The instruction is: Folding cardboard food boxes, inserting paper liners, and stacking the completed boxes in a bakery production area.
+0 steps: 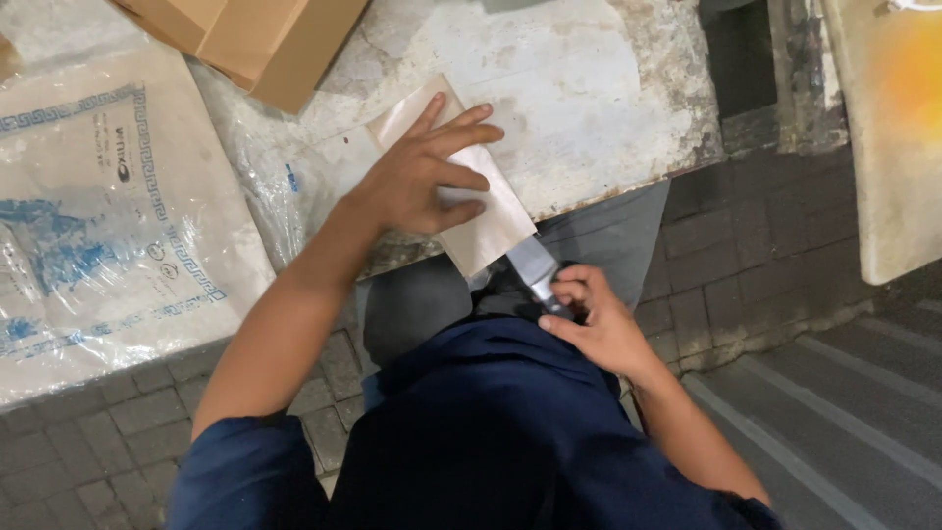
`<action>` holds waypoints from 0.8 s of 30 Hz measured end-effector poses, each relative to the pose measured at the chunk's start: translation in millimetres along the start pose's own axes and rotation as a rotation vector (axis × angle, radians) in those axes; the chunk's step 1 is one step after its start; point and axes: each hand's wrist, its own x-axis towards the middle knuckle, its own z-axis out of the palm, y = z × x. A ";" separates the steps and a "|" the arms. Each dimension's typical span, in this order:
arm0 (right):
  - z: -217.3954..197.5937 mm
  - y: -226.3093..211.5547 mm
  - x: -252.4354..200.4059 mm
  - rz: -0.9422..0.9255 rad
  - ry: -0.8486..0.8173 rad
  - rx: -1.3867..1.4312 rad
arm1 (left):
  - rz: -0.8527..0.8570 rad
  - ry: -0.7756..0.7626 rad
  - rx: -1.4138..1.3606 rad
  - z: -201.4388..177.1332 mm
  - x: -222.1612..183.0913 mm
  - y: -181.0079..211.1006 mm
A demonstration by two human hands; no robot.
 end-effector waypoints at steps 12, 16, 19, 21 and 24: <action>48.1 -21.1 46.0 -0.024 -0.325 0.621 | -0.668 -0.028 0.647 44.9 5.7 55.5; 44.6 -5.3 52.3 -0.111 -0.313 0.587 | -0.643 -0.176 0.434 27.9 4.8 47.8; 52.1 9.5 50.4 -0.096 -0.241 0.647 | -0.568 -0.077 0.475 42.3 -3.4 36.8; 57.7 4.8 52.9 -0.095 -0.238 0.670 | -0.565 -0.078 0.467 41.5 -3.1 37.9; 50.6 -1.9 53.1 -0.120 -0.241 0.686 | -0.543 -0.060 0.515 40.7 -3.6 36.7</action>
